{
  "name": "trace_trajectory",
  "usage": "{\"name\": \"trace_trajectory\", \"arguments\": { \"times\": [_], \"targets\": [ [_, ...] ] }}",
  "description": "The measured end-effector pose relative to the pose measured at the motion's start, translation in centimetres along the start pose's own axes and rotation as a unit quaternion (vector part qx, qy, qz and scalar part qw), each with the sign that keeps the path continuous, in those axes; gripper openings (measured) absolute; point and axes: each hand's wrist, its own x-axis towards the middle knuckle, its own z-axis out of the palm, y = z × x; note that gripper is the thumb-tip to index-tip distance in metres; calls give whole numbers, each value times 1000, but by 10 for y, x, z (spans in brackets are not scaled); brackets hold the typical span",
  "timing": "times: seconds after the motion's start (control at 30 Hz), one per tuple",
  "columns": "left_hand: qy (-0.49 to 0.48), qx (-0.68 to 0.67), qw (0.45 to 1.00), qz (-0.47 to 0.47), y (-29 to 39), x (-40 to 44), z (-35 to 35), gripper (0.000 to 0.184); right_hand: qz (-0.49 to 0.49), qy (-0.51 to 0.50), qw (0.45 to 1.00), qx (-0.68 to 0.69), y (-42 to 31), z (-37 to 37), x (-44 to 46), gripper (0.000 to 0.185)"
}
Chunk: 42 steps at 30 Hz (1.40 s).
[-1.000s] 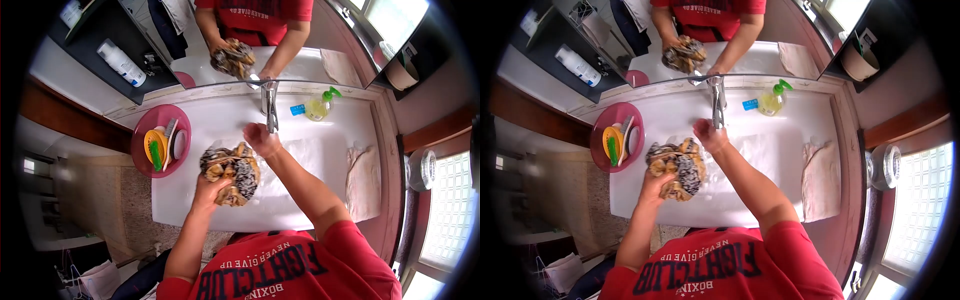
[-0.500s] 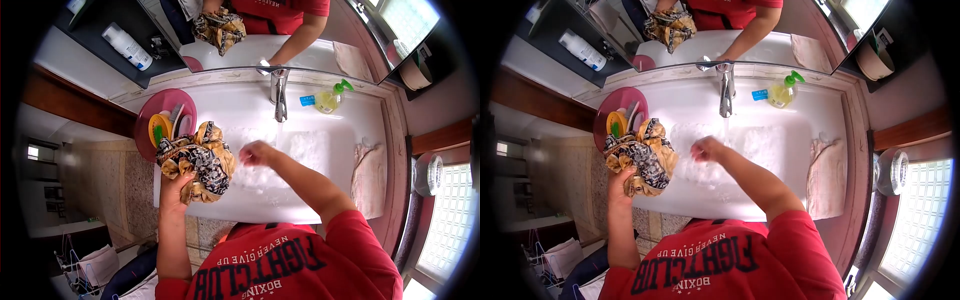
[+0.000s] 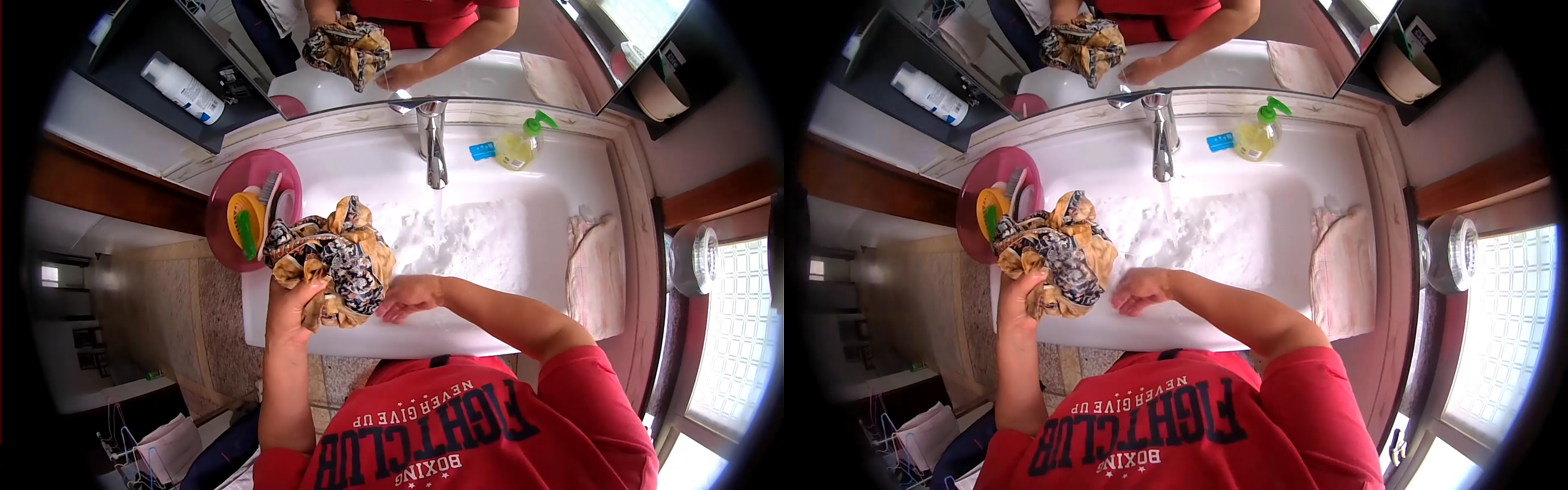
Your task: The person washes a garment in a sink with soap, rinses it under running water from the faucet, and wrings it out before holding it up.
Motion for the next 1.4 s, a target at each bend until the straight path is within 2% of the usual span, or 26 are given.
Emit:
{"name": "trace_trajectory", "arguments": {
  "times": [0.07,0.13,0.17,0.23,0.27,0.3,0.4,0.47,0.57,0.6,0.63,0.67,0.7,0.73,0.8,0.87,0.9,0.93,0.97,1.03,1.07,1.13,1.17,1.2,1.27,1.4],
  "targets": [
    [-12,-1,1000,-4,0,1,-1,53,70,74,963,-248,7,-26,-17,12],
    [-12,12,1000,-1,-2,0,-1,53,103,204,930,-289,-3,-56,-25,11],
    [-16,11,1000,-2,-3,1,-1,53,15,179,935,-307,-11,-63,-27,14],
    [-29,-2,999,-12,-4,2,2,53,-86,233,968,38,-35,-56,-33,19],
    [-32,-1,999,-13,-5,4,3,53,-118,164,959,201,-45,-58,-28,20],
    [-35,2,999,-13,-6,5,3,53,-131,207,931,272,-64,-37,-36,20],
    [-46,17,999,-18,-8,9,9,53,-229,132,923,278,-72,-31,-38,19],
    [-52,26,998,-22,-11,12,12,52,-245,49,950,186,-65,-26,-38,20],
    [-38,52,997,-42,-16,16,9,52,-203,146,966,64,-28,15,-41,24],
    [-46,51,997,-46,-17,17,10,52,-242,139,935,-220,-1,5,-35,27],
    [-38,50,997,-49,-17,16,11,51,-179,135,961,-163,14,18,-42,28],
    [-30,48,997,-53,-18,16,11,51,-157,162,925,-305,29,23,-47,28],
    [-37,47,997,-57,-21,17,10,51,-209,170,857,-439,54,20,-52,29],
    [-40,56,996,-62,-23,18,7,54,-156,127,839,-506,55,24,-71,35],
    [-51,60,995,-64,-29,22,-1,56,-120,174,720,-661,68,15,-110,41],
    [-63,60,994,-69,-32,25,-6,56,-30,201,737,-645,64,-6,-154,43],
    [-71,59,993,-72,-32,26,-7,56,-67,215,709,-668,74,-31,-168,37],
    [-65,36,995,-63,-32,25,-4,47,-17,167,682,-712,66,-49,-180,31],
    [-68,33,995,-60,-33,25,-4,47,74,203,673,-707,58,-54,-190,29],
    [-64,24,996,-65,-35,26,-7,45,132,364,654,-650,43,-54,-183,27],
    [-59,27,996,-67,-35,25,-6,45,130,366,651,-652,34,-55,-174,27],
    [-61,39,995,-73,-39,26,-13,48,-178,434,667,-578,10,-57,-145,26],
    [-62,52,993,-83,-40,26,-17,51,-227,441,717,-491,-14,-43,-133,27],
    [-69,51,993,-83,-41,25,-18,51,-249,444,802,-312,-27,-45,-114,25],
    [-56,40,994,-83,-41,21,-14,41,-255,415,869,-86,-63,-25,-95,24],
    [-59,30,993,-97,-48,16,-19,41,-264,383,884,-38,-97,-9,-55,21]
  ]
}}
